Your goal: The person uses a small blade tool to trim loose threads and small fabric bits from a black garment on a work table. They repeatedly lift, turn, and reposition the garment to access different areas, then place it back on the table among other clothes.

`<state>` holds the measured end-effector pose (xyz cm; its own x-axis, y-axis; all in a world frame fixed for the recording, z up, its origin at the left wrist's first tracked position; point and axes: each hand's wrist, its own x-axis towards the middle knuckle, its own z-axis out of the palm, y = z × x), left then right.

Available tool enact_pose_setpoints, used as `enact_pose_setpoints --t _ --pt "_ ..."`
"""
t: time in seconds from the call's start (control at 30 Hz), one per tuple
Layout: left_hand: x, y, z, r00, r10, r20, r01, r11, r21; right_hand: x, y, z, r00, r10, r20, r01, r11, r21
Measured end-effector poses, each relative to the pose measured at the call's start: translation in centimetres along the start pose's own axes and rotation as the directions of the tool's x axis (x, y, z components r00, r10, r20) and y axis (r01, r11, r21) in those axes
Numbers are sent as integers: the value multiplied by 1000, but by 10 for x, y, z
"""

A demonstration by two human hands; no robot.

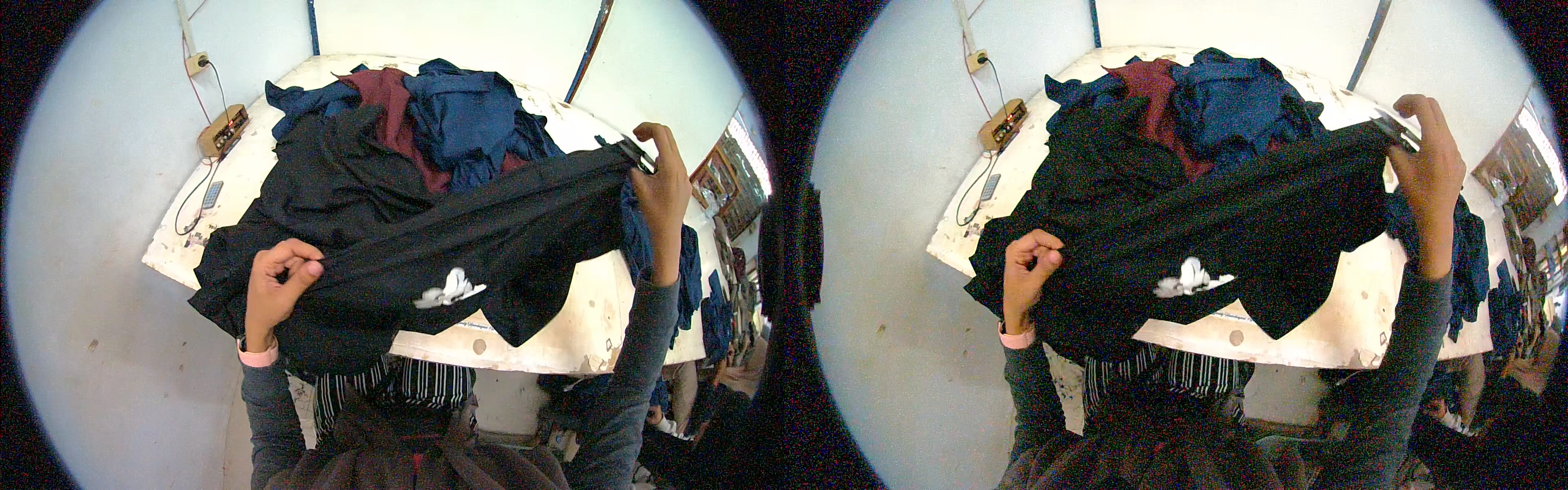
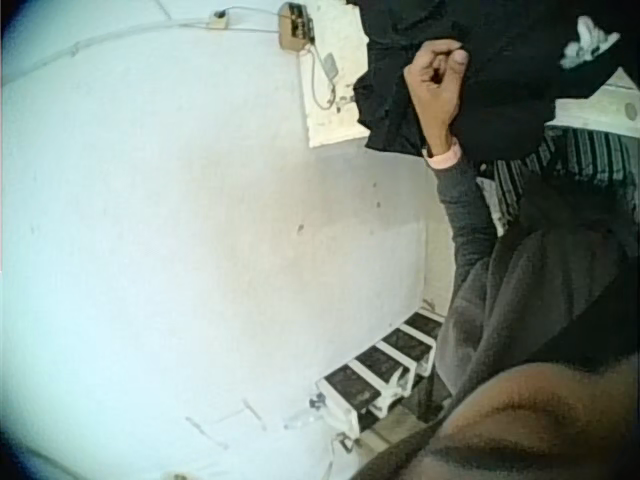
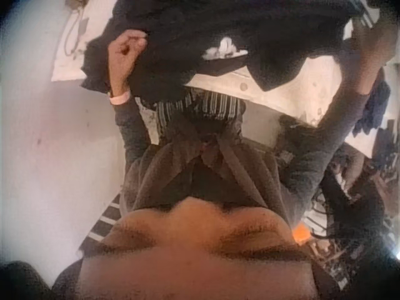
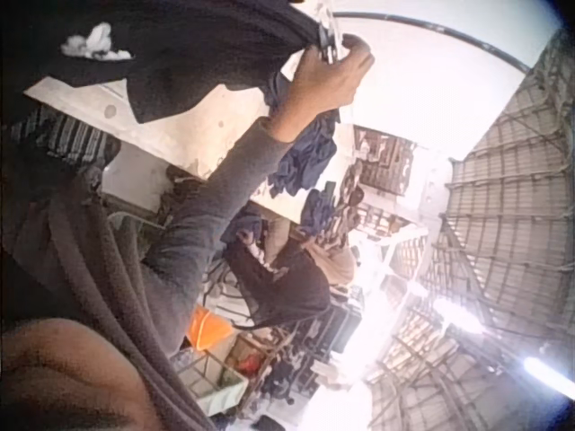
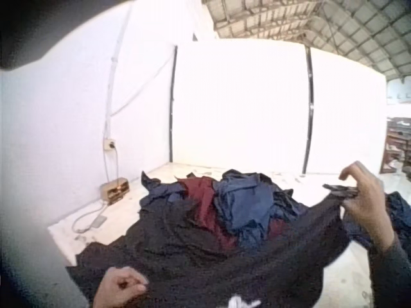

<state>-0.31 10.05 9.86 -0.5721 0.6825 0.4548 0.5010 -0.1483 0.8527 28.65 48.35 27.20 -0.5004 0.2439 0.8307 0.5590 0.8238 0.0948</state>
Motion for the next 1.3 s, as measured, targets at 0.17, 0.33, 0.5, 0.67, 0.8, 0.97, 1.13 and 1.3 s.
enact_pose_setpoints --t 0.17,0.33,0.5,0.67,0.8,0.97,1.13,1.3 --pt "6 3 -28 996 -12 -87 5 996 -85 11 36 10 998 24 -60 -28 997 -67" --pt "2 -19 -76 979 -15 -202 -9 993 -116 13 62 12 964 265 31 -264 964 -36" --pt "2 -43 -95 968 -167 -188 127 970 -208 4 111 25 919 -7 393 -184 876 446" --pt "-5 -59 -106 952 -292 -91 265 936 -233 -9 122 32 719 74 691 -514 727 456" --pt "-9 -75 -109 955 -286 -80 270 948 -170 -18 132 34 658 7 753 -544 695 469" --pt "-5 -77 -99 943 -331 -26 328 919 219 -27 105 33 704 51 708 -539 688 487" --pt "0 -31 -51 997 34 -73 39 590 806 -33 59 22 739 75 669 -537 665 519" --pt "7 22 48 992 123 -24 -93 856 508 -26 48 5 689 -9 724 -485 737 471"
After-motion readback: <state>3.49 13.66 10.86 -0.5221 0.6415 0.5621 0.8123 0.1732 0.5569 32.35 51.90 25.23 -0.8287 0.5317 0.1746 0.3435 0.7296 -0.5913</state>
